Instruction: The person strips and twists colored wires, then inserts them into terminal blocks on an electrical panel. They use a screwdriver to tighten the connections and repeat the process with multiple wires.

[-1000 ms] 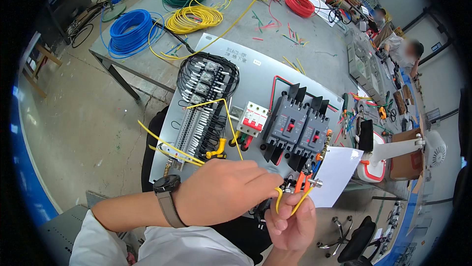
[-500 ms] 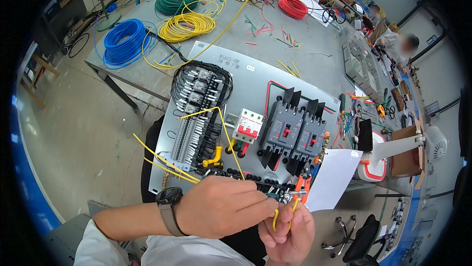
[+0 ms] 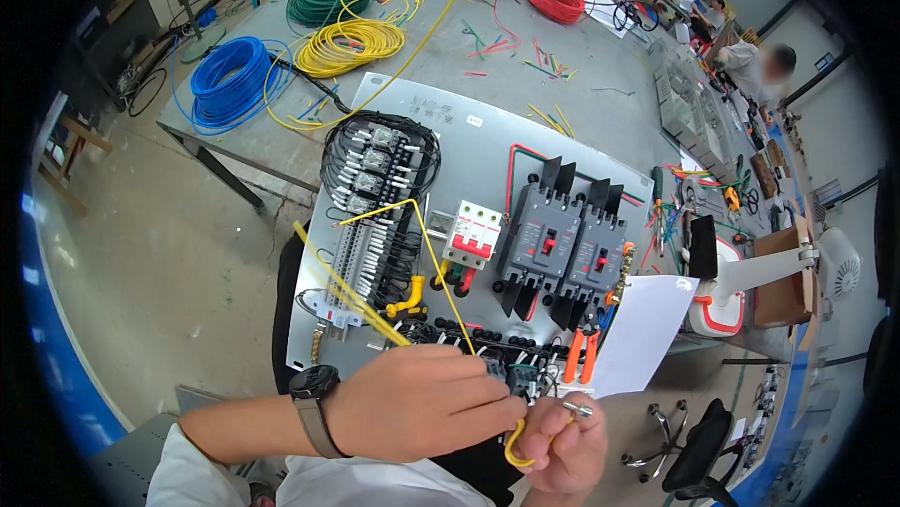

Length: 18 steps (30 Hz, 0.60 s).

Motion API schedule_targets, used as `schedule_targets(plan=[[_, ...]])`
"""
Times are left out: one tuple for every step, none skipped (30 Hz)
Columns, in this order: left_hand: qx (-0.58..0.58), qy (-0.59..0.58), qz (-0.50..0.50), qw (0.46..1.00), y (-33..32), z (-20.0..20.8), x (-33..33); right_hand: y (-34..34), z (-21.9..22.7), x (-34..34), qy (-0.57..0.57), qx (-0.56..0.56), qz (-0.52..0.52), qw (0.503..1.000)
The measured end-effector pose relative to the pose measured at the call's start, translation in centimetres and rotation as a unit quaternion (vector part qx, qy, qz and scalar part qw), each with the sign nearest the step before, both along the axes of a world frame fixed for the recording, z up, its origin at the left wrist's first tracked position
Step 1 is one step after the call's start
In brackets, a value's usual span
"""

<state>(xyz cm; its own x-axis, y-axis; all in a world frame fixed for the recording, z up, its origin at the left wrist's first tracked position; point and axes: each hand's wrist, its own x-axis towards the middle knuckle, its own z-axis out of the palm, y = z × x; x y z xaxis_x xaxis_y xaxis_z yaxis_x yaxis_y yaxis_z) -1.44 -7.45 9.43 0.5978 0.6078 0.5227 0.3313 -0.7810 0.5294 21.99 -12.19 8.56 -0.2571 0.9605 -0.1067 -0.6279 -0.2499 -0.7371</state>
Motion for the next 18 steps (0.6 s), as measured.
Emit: schedule_targets(plan=[[0.007,-0.019,0.002,1.000,0.0,-0.1,0.2,-0.2,0.8,0.1,-0.034,0.019,-0.003,0.999],[0.014,-0.039,0.005,0.999,0.0,-0.2,0.6,-0.2,1.2,0.4,-0.068,0.037,-0.007,0.997],[0.015,-0.054,0.011,0.998,-0.5,0.2,0.9,-1.0,0.3,1.8,-0.059,0.078,0.022,0.995],[0.028,-0.053,0.024,0.998,-0.9,0.4,1.4,-1.2,0.9,1.6,-0.093,0.160,-0.030,0.982],[0.023,-0.066,0.028,0.997,-1.3,0.7,1.9,-1.7,1.7,2.4,-0.093,0.182,-0.076,0.976],[0.018,-0.083,0.029,0.996,-1.6,0.7,2.2,-2.3,2.5,3.2,-0.099,0.203,-0.125,0.966],[0.024,-0.080,0.036,0.996,-2.0,0.5,2.6,-2.2,3.8,3.6,-0.070,0.167,-0.168,0.969],[0.029,-0.078,0.044,0.996,-2.3,0.1,2.9,-1.1,5.2,4.5,-0.020,0.235,-0.049,0.971],[0.035,-0.077,0.047,0.995,-2.2,-0.3,3.3,0.8,7.7,4.1,0.020,0.290,0.073,0.954],[0.036,-0.080,0.065,0.994,-2.1,-0.5,3.4,0.7,8.6,4.6,0.016,0.305,0.059,0.950],[0.036,-0.083,0.083,0.992,-1.9,-0.9,3.5,0.3,9.1,4.9,0.013,0.320,0.046,0.946],[0.038,-0.086,0.100,0.991,-1.6,-1.2,3.8,0.1,9.6,5.0,0.008,0.335,0.032,0.942],[0.022,-0.095,0.101,0.990,-1.3,-1.5,3.9,0.0,10.3,5.1,-0.013,0.333,0.041,0.942],[0.012,-0.078,0.111,0.991,-1.1,-1.8,3.7,0.1,10.3,5.1,-0.044,0.338,0.043,0.939],[0.001,-0.065,0.117,0.991,-0.9,-2.0,3.8,0.2,10.3,5.2,-0.078,0.343,0.043,0.935],[-0.010,-0.051,0.121,0.991,-0.6,-2.2,3.8,0.3,10.3,5.3,-0.113,0.347,0.042,0.930],[-0.014,-0.052,0.136,0.989,-0.1,-2.3,3.8,0.3,9.9,5.0,-0.127,0.346,0.007,0.929],[-0.005,-0.074,0.149,0.986,0.3,-2.6,3.9,0.3,9.9,4.6,-0.105,0.325,0.002,0.940]])
